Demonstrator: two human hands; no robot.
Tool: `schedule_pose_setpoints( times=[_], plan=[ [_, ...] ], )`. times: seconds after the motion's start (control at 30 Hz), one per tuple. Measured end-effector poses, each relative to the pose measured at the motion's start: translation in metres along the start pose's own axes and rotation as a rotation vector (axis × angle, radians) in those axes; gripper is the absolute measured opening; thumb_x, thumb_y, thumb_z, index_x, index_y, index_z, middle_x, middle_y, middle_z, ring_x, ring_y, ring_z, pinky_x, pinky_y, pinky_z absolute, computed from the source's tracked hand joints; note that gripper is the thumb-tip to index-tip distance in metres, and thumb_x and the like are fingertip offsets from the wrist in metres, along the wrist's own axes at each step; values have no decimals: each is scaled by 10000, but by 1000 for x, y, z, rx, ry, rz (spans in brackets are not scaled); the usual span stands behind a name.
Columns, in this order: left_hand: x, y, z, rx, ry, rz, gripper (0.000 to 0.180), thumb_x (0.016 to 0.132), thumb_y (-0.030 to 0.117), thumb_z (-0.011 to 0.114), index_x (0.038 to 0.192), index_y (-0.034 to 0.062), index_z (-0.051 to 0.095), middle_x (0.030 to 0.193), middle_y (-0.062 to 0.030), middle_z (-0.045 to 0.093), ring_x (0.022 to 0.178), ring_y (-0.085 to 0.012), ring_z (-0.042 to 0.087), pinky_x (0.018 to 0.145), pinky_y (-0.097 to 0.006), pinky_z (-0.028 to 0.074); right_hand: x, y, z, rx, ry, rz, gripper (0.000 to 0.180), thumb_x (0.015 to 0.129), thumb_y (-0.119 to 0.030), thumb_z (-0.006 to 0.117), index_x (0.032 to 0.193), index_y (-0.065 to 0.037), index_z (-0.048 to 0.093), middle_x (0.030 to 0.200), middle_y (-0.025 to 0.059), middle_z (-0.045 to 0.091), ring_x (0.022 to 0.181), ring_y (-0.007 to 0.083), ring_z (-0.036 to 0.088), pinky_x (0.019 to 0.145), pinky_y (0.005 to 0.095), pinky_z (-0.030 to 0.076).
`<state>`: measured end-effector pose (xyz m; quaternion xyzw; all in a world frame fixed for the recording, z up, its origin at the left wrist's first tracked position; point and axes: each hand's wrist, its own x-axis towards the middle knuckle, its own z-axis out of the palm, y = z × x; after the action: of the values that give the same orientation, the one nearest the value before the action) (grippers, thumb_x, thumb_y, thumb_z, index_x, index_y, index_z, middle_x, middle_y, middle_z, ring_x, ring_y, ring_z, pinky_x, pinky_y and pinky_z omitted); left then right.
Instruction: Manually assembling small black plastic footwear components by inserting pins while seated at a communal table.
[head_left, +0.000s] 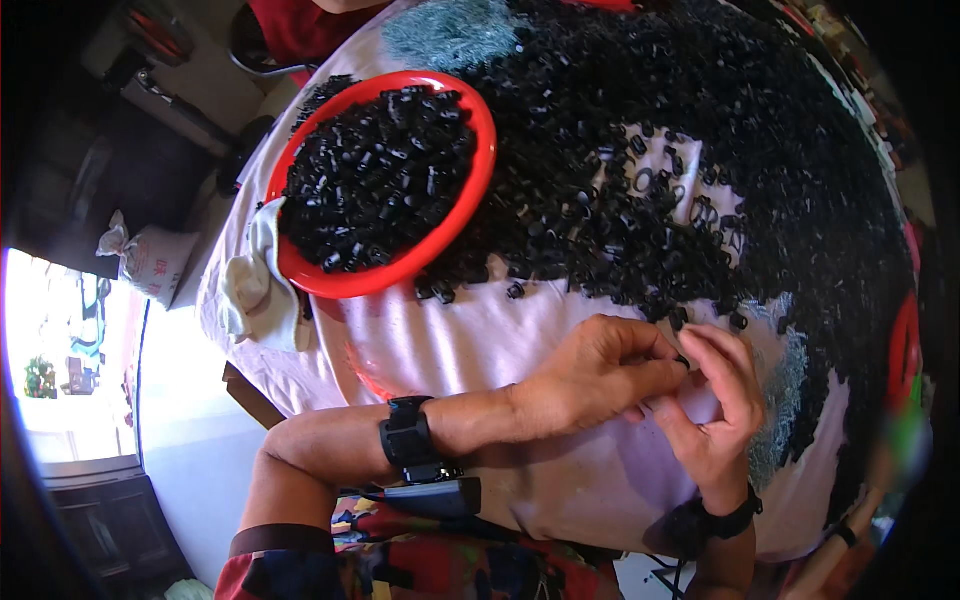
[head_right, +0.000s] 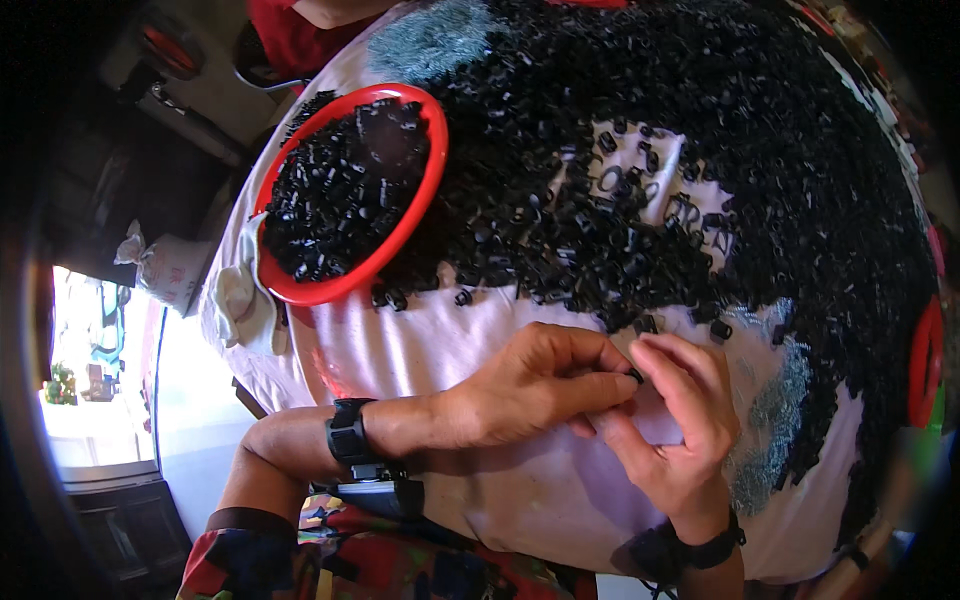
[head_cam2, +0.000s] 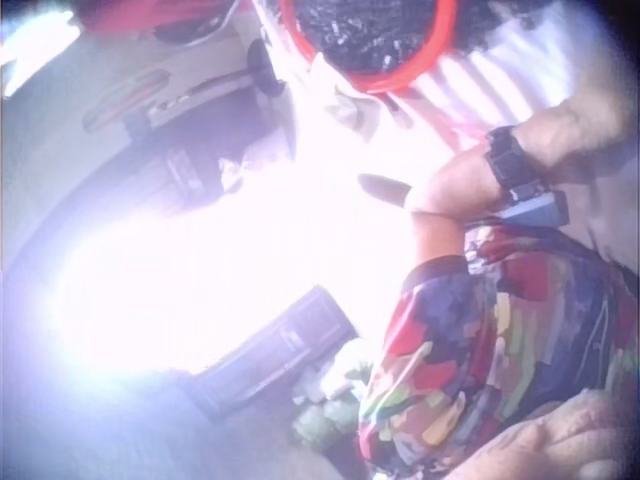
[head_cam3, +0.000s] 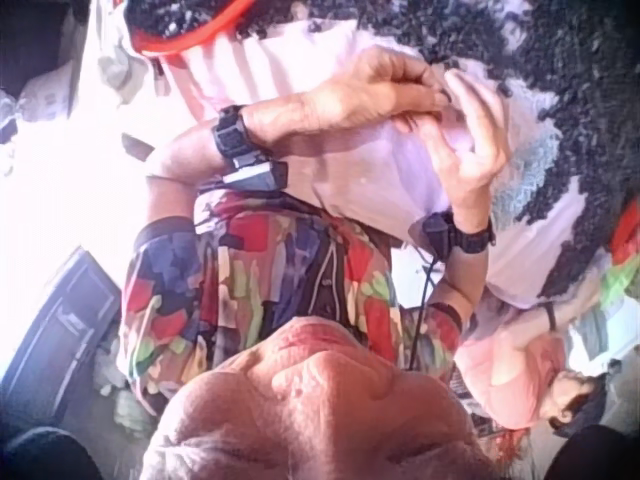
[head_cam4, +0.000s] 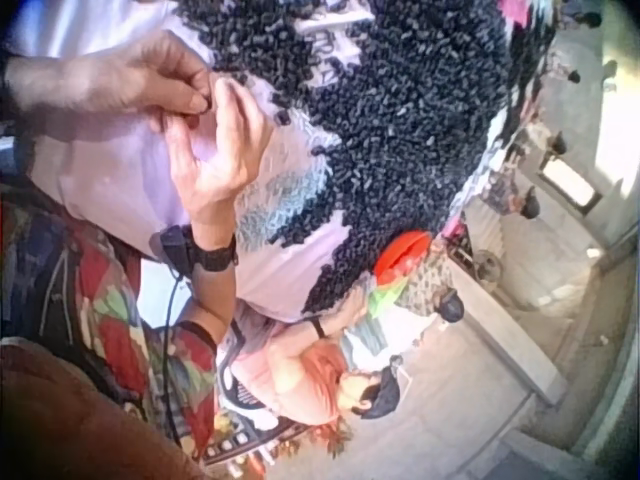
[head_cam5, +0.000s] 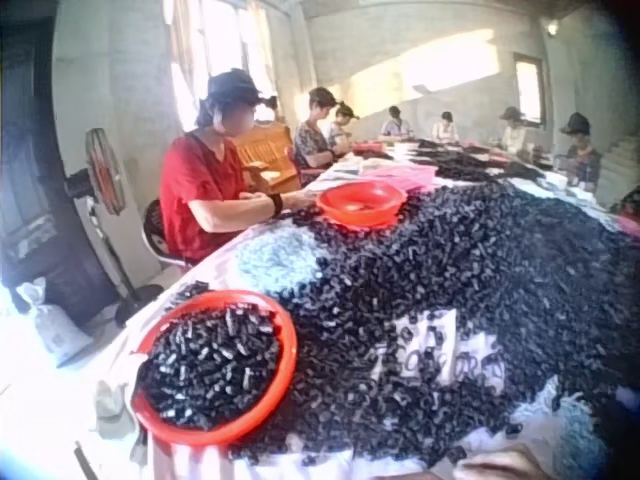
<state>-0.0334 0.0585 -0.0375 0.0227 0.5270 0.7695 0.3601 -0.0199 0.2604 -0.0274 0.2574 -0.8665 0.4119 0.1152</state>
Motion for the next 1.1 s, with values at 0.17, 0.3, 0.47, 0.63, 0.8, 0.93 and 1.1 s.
schedule_pose_setpoints(
  times=[0.17, 0.3, 0.47, 0.63, 0.8, 0.93, 1.1],
  plan=[
    [-1, 4, 4, -46, 35, -33, 241, 1037, 204, 672, 1196, 28, 710, 1048, -17, 733, 924, -68, 660, 798, -221, 537, 2, 6, -2, -3, -22, -97, 518, 720, 8, 826, 1228, 10, 722, 1214, 160, 688, 1040, 320, 666, 886, 381, 556],
    [-3, 6, 4, -66, 32, -9, 296, 1060, 246, 632, 1222, 7, 697, 1048, -44, 735, 929, -88, 674, 779, -241, 566, 1, 5, -4, -6, -4, -68, 484, 760, -5, 830, 1230, 12, 717, 1188, 158, 695, 1004, 310, 669, 853, 371, 557],
    [-4, 3, -4, 38, -65, -40, 349, 1092, 267, 561, 1220, -33, 685, 1026, -89, 739, 960, -130, 704, 785, -278, 604, 0, 8, -3, -10, -8, -39, 434, 816, -42, 815, 1231, 9, 699, 1128, 158, 702, 926, 294, 667, 771, 379, 557],
    [-5, 4, -4, 83, -77, -20, 362, 1095, 269, 553, 1204, -47, 693, 1003, -94, 747, 927, -131, 709, 764, -275, 606, 1, 8, -1, 7, -33, -65, 414, 803, -28, 799, 1203, 1, 695, 1082, 150, 704, 873, 307, 663, 747, 385, 550],
    [-6, 5, -4, 103, -71, -9, 368, 1099, 264, 545, 1209, -54, 694, 999, -98, 750, 914, -126, 708, 747, -266, 605, 2, 13, 1, -34, -35, -173, 400, 787, -16, 800, 1172, 9, 693, 1046, 145, 709, 839, 317, 664, 743, 388, 545],
    [-4, 3, -1, 68, -52, 22, 361, 1092, 264, 567, 1221, -47, 695, 1010, -83, 748, 905, -112, 697, 734, -260, 600, 2, 12, 0, -58, -22, -200, 441, 757, -5, 820, 1180, 10, 694, 1063, 147, 711, 851, 317, 668, 756, 386, 548],
    [-3, 4, 0, 16, -48, 45, 344, 1083, 263, 593, 1225, -32, 701, 1024, -68, 746, 911, -100, 690, 730, -251, 589, 3, 6, 0, -1, 31, -143, 541, 723, -14, 860, 1240, -6, 703, 1134, 138, 707, 918, 290, 662, 780, 371, 556]
  ],
)
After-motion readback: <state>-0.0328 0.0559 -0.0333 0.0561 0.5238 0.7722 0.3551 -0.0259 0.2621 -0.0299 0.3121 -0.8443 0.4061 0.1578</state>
